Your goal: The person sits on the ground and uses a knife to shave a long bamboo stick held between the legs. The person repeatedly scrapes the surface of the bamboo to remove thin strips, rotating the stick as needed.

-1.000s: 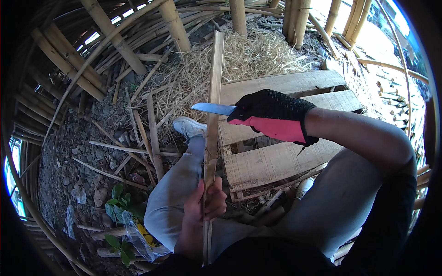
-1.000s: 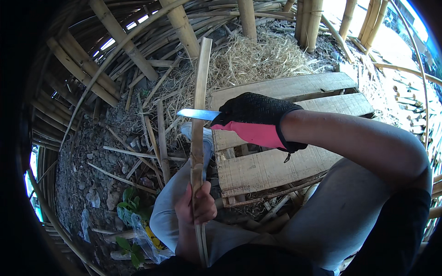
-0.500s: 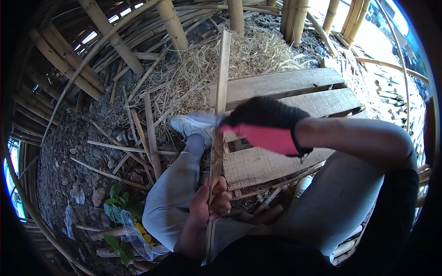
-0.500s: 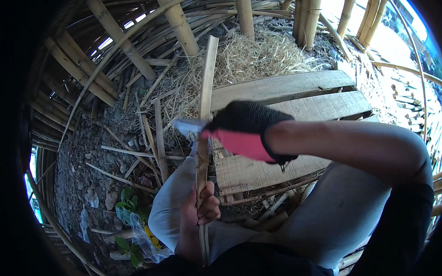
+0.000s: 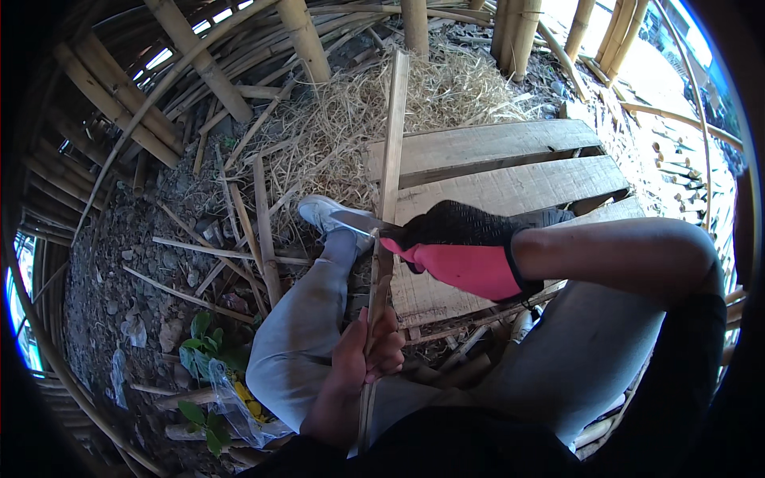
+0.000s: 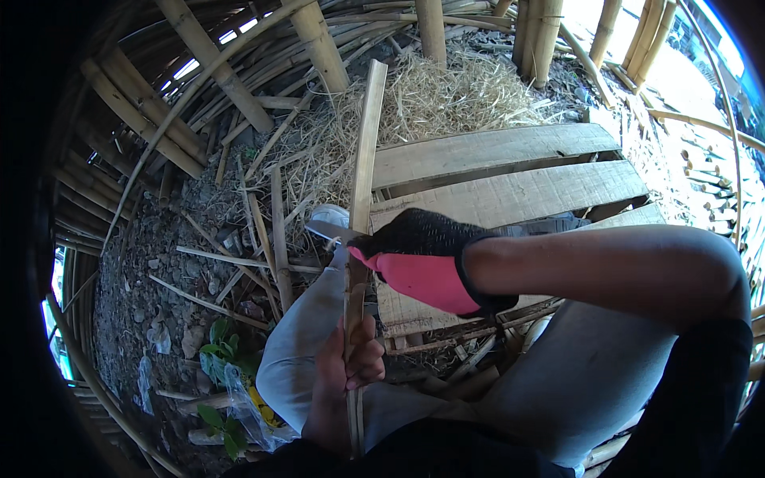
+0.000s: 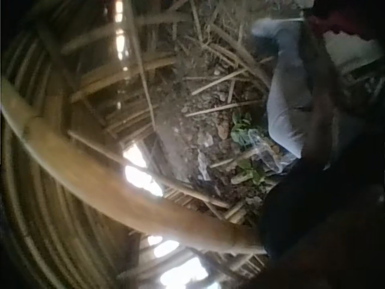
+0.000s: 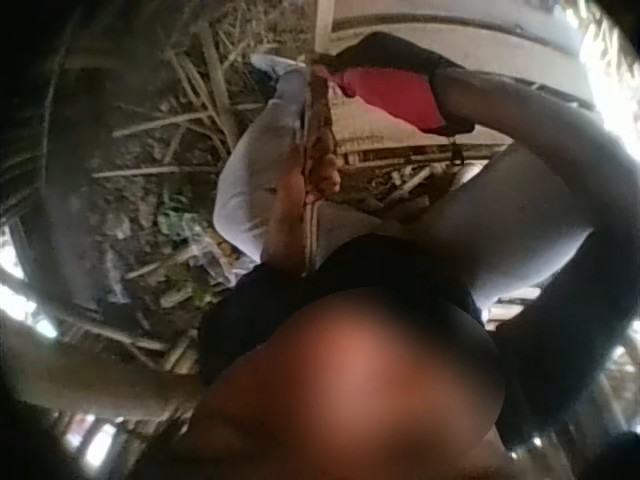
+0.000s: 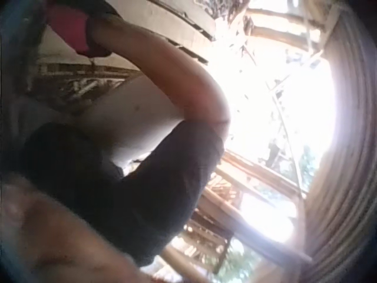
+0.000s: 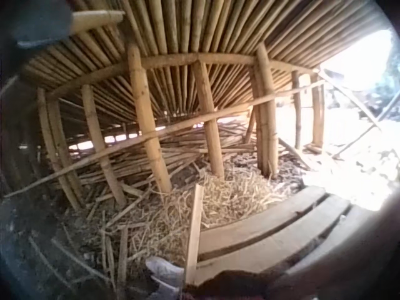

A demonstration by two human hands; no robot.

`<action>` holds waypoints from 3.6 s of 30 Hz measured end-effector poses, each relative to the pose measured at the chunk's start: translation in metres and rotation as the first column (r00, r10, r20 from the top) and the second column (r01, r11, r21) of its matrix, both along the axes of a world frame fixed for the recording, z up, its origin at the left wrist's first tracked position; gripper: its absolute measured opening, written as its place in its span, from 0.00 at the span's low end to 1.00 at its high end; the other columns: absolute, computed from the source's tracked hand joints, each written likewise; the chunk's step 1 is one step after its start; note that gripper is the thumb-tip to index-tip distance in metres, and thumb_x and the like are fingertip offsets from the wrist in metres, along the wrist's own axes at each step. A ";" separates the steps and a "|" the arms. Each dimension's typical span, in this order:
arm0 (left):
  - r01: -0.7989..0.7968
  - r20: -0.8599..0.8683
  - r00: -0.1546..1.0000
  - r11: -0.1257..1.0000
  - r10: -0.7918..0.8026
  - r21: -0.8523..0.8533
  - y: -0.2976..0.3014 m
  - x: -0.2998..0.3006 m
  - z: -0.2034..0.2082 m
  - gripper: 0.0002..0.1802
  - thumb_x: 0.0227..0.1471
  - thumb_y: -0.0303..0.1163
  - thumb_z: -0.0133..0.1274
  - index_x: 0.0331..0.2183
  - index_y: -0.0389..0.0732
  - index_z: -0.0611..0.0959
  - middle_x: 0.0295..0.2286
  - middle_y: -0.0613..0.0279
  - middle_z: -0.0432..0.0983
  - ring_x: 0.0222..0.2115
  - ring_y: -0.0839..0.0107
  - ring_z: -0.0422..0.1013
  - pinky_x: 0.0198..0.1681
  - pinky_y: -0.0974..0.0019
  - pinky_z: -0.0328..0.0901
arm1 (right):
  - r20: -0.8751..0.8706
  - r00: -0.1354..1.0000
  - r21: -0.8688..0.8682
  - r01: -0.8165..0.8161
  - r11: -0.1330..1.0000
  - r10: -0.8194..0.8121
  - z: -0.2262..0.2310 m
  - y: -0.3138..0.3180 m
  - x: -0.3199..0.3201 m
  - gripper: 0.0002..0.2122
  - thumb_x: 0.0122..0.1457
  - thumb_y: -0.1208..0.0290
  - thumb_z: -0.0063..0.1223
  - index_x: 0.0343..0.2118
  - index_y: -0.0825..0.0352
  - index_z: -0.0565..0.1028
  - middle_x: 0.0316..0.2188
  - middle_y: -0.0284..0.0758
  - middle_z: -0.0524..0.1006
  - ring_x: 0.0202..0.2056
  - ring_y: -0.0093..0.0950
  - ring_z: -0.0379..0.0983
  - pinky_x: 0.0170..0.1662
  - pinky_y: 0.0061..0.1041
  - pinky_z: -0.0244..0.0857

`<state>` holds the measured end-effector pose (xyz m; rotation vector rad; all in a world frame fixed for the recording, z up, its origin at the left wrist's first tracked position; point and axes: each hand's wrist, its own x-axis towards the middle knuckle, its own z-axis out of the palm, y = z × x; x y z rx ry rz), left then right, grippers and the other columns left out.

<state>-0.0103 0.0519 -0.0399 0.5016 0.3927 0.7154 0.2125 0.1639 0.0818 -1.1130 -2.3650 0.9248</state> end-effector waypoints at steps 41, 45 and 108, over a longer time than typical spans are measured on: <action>-0.085 -0.300 0.948 0.992 0.110 0.095 -0.003 0.006 0.022 0.31 0.66 0.67 0.30 0.31 0.47 0.63 0.14 0.75 0.50 0.11 0.84 0.44 0.14 0.75 0.42 | 0.354 0.839 0.789 -0.031 0.613 -0.413 -0.015 -0.049 -0.004 0.20 0.54 0.71 0.53 0.49 0.77 0.70 0.20 0.30 0.71 0.18 0.30 0.73 0.19 0.33 0.59; -0.060 -0.294 0.951 0.990 0.097 0.131 -0.002 0.008 0.019 0.32 0.64 0.69 0.32 0.31 0.47 0.63 0.14 0.75 0.50 0.11 0.84 0.45 0.14 0.75 0.43 | 0.480 0.777 0.714 -0.077 0.696 -0.407 -0.006 -0.052 -0.004 0.14 0.54 0.71 0.54 0.41 0.75 0.73 0.19 0.30 0.73 0.18 0.30 0.74 0.19 0.34 0.59; -0.131 -0.376 0.916 0.990 0.139 0.047 -0.011 -0.002 0.031 0.29 0.66 0.65 0.32 0.33 0.49 0.64 0.13 0.76 0.51 0.10 0.84 0.46 0.15 0.74 0.44 | 0.455 0.855 0.098 0.231 0.968 -0.250 0.012 -0.009 0.002 0.19 0.64 0.48 0.51 0.40 0.59 0.81 0.35 0.42 0.83 0.40 0.43 0.80 0.43 0.41 0.73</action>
